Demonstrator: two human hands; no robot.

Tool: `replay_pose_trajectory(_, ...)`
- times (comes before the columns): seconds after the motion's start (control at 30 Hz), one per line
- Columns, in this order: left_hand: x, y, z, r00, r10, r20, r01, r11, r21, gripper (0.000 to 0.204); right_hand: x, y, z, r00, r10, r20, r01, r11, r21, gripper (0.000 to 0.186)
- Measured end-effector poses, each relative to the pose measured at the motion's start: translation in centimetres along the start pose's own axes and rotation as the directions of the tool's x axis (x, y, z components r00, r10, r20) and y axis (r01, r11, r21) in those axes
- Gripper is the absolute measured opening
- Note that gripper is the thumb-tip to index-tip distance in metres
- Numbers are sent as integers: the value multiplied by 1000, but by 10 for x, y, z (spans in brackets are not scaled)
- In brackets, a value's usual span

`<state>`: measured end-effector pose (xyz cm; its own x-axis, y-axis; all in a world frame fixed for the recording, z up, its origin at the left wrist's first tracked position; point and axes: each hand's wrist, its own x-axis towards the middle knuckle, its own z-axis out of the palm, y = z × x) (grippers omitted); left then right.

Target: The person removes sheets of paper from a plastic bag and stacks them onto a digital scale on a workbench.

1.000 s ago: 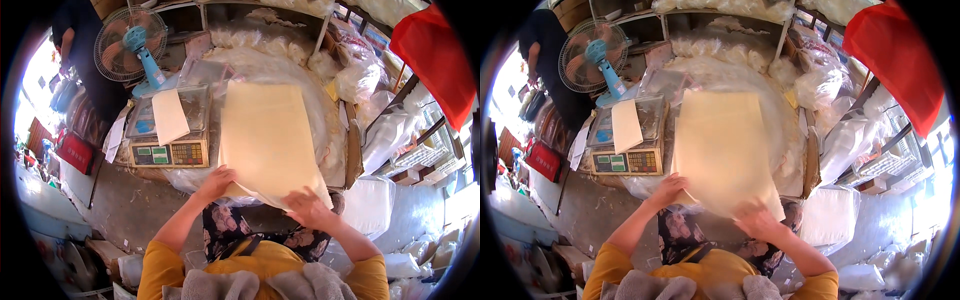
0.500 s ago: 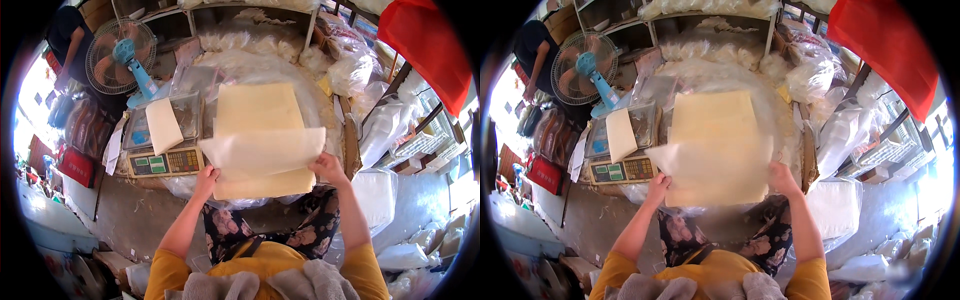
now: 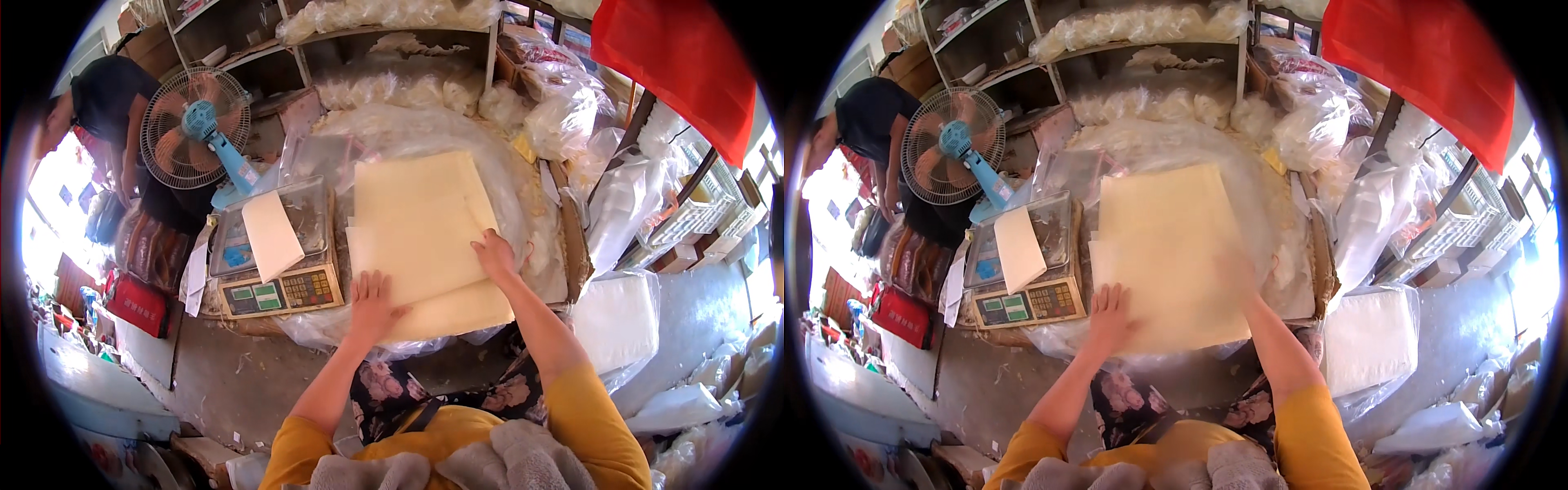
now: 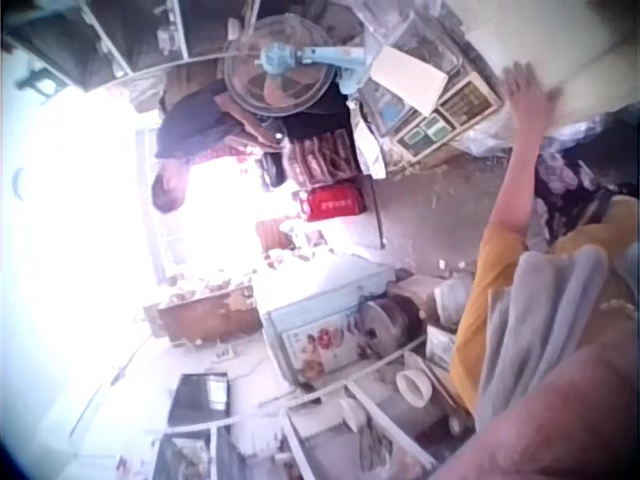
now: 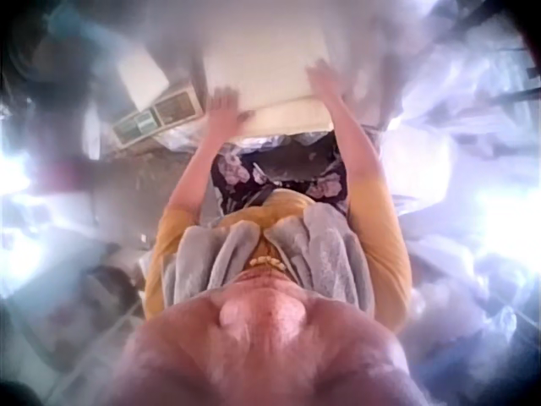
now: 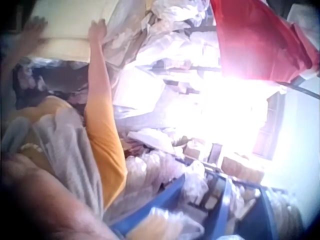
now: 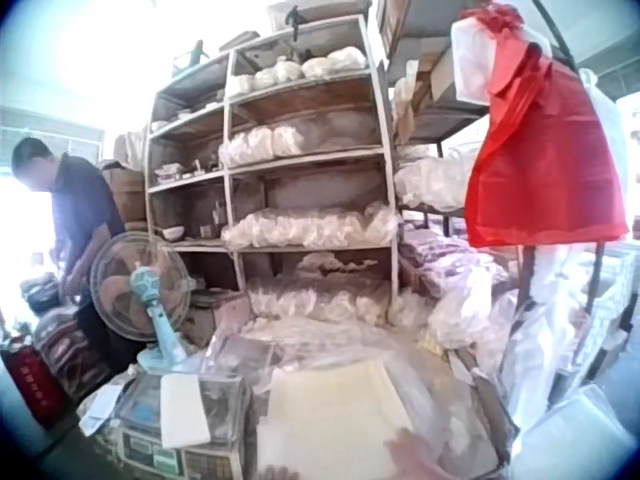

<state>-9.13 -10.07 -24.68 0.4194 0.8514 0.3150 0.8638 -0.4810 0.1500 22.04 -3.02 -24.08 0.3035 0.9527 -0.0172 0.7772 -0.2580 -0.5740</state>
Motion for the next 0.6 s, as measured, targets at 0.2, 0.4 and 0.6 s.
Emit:
replay_pose_trajectory(0.2, -5, -5, 24, 994, -51, 95, 52, 999, -3, 83, -53, -33, 8, 814, -574, -83, 505, 772, -386, 54)
replay_pose_trajectory(0.4, 8, -28, -2, 987, 36, 155, -39, 999, 19, 57, -51, 4, 44, 794, -606, 40, 555, 698, -452, 53)
replay_pose_trajectory(0.6, 8, 2, -75, 981, -48, 186, 76, 986, -149, 38, -117, -107, -12, 635, -757, 155, 766, 642, -7, 46)
